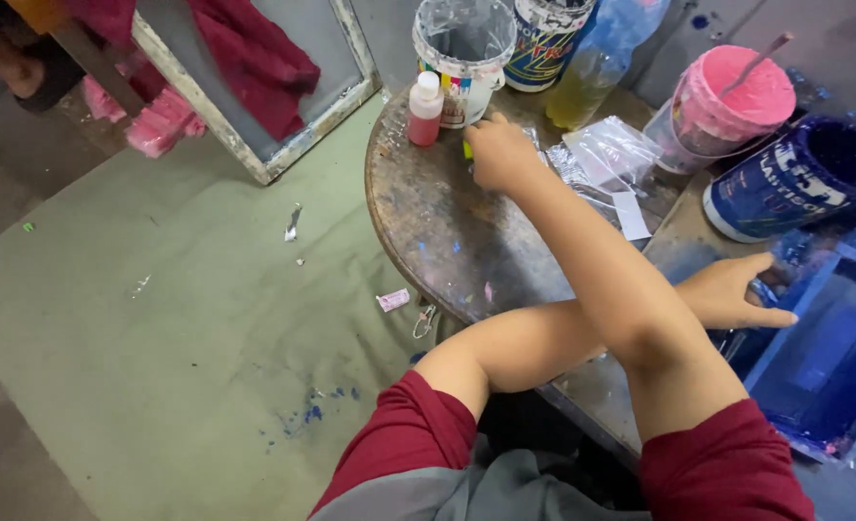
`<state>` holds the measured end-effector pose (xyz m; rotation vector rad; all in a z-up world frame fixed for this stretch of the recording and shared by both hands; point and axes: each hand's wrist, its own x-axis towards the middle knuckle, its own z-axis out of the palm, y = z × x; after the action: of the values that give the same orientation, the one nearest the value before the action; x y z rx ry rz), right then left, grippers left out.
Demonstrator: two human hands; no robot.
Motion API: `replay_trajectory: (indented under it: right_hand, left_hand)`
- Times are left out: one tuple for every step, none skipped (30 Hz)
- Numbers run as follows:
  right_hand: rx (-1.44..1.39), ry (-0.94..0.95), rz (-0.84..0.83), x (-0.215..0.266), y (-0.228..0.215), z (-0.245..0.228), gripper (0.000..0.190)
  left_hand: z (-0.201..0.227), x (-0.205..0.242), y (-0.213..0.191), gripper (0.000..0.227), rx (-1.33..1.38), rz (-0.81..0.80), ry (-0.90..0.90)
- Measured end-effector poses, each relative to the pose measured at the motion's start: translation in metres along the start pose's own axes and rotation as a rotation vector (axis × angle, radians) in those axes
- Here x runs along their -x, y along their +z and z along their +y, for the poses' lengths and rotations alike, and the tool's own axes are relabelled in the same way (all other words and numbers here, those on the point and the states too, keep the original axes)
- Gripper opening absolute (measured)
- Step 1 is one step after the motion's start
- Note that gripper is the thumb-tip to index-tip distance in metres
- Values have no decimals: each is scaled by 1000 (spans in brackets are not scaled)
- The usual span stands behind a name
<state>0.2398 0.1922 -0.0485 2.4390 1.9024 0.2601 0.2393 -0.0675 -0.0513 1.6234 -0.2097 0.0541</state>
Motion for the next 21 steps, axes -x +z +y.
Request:
replay_trajectory:
  right_hand:
    - [-7,0,-1,1,-5,-2,40]
    - [22,-43,7,2,-11,-4,42]
    - [51,-87,15,4,-17,-5,44]
    - [49,-84,13,2,-22,-6,44]
    - [31,-144,-95,1,-28,-7,40]
    - [16,-204,-203,0,-36,-7,39]
    - [18,-201,-203,1,-34,-6,39]
    - [47,-230,-190,3,-32,-5,44]
    - [76,-260,-177,4,-30,-4,52]
    - [77,-253,-178,11,-46,-7,52]
    - [-30,-173,-190,18,-63,-11,50]
    - [-136,-91,-201,26,-80,-14,49]
    - [-134,-81,-202,32,-80,-5,49]
    - [-331,-65,-76,37,-79,5,40]
    - [-525,-47,53,43,-79,14,32]
    - [-522,-36,59,49,-81,23,32]
    - [-567,14,95,56,-83,31,33]
    - [-610,66,133,63,-85,40,35]
    - [-606,79,141,71,-87,46,35]
    - [-607,84,176,80,-88,52,33]
    - [-608,88,210,89,-89,58,31]
  left_hand:
    - [-2,0,0,84,0,0,-7]
    - [-3,-1,1,84,2,0,-2]
    - [-4,-1,2,85,5,-1,3]
    - [-5,-2,4,85,6,-4,1]
    - [-5,-3,6,85,9,-6,10]
    - [-4,-5,8,85,11,-9,22]
    - [-7,-8,8,85,12,-12,24]
    - [-9,-10,9,82,-2,-3,35]
    - [-12,-11,10,78,-16,6,46]
    - [-14,-10,-1,78,-15,-1,47]
    - [-9,-6,-2,77,-15,3,45]
    - [6,-1,9,76,-13,6,44]
    - [7,0,12,75,-11,9,43]
    - [8,0,15,74,-13,9,42]
    - [10,0,17,74,-15,9,41]
    - [11,0,21,73,-18,8,41]
    - [12,-1,24,72,-20,7,41]
    - [13,-1,28,71,-23,3,42]
    - [17,3,30,71,-26,-1,42]
    - [21,6,31,70,-27,-4,41]
    - [26,9,33,69,-29,-7,41]
